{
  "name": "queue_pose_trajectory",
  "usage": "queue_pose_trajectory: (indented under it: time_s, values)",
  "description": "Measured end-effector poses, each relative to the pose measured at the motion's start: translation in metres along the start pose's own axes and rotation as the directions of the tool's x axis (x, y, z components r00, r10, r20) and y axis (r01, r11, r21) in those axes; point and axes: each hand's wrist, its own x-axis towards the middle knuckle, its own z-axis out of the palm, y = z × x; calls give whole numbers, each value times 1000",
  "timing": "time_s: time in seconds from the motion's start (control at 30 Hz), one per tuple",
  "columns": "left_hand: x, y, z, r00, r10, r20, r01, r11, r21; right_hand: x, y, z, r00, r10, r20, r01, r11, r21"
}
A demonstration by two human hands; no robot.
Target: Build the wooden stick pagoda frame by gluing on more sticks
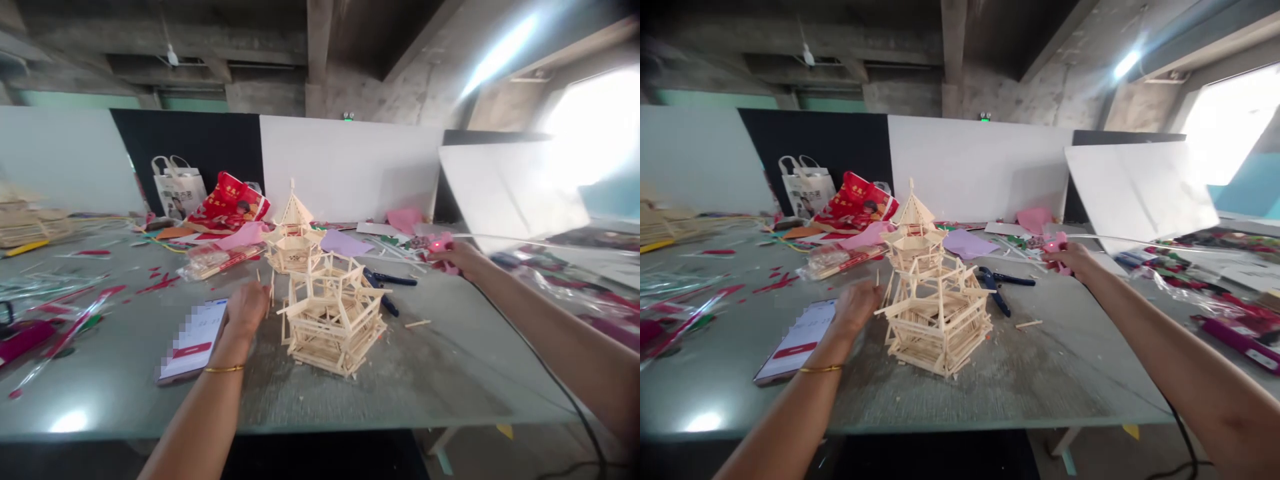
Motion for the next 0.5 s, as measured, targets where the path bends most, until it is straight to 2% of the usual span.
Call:
queue_pose_trajectory:
  time_s: [0.13, 0.2, 0.23, 0.27, 0.3, 0.33, 0.37, 0.4, 0.43, 0.47, 0.5]
  values:
    - [0, -1, -15, 996, 0, -89, -1, 1000, -17, -10, 3, -1, 998, 50, 25, -48, 997, -69]
    - [-17, 2, -30, 975, -24, -223, 10, 998, -65, -13, 5, -2, 997, 70, 45, -66, 994, -91]
    - [-33, 6, -38, 948, -47, -315, 16, 995, -101, -15, 5, -3, 995, 80, 52, -75, 992, -100]
    - [-53, 13, -45, 848, -41, -528, -85, 973, -213, -17, 5, -3, 994, 89, 60, -83, 991, -109]
    - [-76, 22, -50, 726, -7, -687, -256, 925, -280, -18, 5, -4, 993, 95, 68, -86, 990, -115]
    - [-102, 36, -52, 639, 109, -761, -468, 841, -272, -20, 4, -5, 992, 96, 77, -86, 989, -120]
    - [-127, 52, -51, 598, 258, -759, -637, 728, -254, -22, 2, -5, 992, 93, 85, -82, 989, -123]
    - [-151, 71, -47, 552, 445, -705, -783, 569, -253, -24, 1, -6, 992, 88, 93, -76, 989, -125]
    - [-170, 92, -39, 496, 648, -578, -867, 411, -283, -26, -1, -7, 992, 79, 98, -66, 990, -127]
    - [-185, 115, -28, 460, 768, -447, -885, 357, -298, -29, -3, -8, 993, 68, 96, -55, 990, -132]
    - [-193, 137, -14, 436, 838, -329, -893, 358, -272, -32, -5, -9, 995, 55, 88, -42, 989, -140]
